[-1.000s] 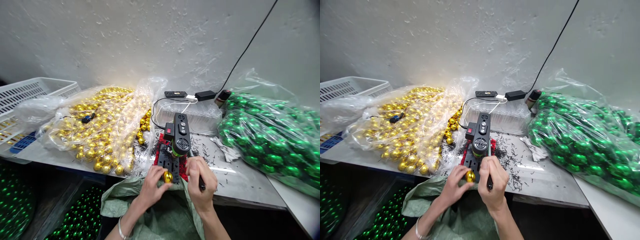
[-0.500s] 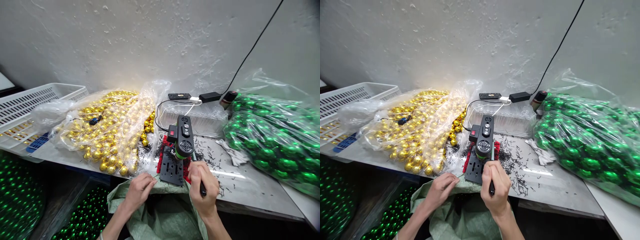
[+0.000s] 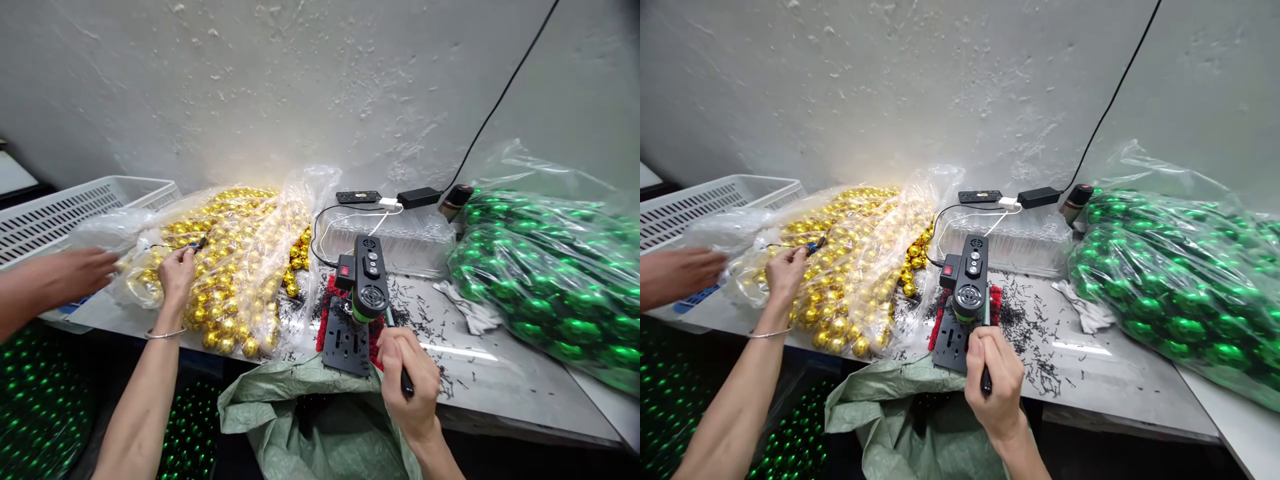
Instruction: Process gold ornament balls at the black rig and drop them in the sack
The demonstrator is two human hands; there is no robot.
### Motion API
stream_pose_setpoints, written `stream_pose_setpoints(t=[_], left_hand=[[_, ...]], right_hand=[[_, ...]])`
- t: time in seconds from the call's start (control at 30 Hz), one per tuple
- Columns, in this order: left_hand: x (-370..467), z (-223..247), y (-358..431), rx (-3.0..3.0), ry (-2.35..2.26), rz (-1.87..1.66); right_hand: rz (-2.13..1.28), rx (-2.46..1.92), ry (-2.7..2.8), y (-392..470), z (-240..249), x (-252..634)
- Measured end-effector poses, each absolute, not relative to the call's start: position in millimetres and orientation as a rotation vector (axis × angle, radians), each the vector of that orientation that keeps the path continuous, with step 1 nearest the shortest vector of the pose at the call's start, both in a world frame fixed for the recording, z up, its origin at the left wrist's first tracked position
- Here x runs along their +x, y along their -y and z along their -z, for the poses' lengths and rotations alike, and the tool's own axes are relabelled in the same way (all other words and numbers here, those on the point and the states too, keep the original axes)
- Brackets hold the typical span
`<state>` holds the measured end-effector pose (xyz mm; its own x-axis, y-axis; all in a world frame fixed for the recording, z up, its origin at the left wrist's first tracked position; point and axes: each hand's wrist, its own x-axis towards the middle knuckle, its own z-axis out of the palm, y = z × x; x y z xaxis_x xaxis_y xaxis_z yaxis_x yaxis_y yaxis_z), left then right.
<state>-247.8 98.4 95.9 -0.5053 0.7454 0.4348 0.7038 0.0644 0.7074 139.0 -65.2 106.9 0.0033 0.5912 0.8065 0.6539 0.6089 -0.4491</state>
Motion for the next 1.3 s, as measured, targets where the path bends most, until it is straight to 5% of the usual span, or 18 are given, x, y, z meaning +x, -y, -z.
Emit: stream_pose_setpoints(t=[0.37,0.67,0.9,1.17,1.3], left_hand=[[-49,-40,49,1.962,-1.002,-0.669],[-68,-18,-16,2.175,-1.592,-1.157],[-74,-26,-90,2.172,-1.84,-0.419],[-79,-42,-59,1.168,-1.222,-1.034],[-70,-47,-11,0.825,-0.974,-1.076]], right_hand=[[0.066,-1.073,1.676,66,-104,140],[0.055,-1.048,1.67,66,-102,140],[0.06,-1.058,1.671,66,-100,139],[0.065,-1.058,1.668,67,-101,140],[0.079,-1.059,1.676,67,-99,141]])
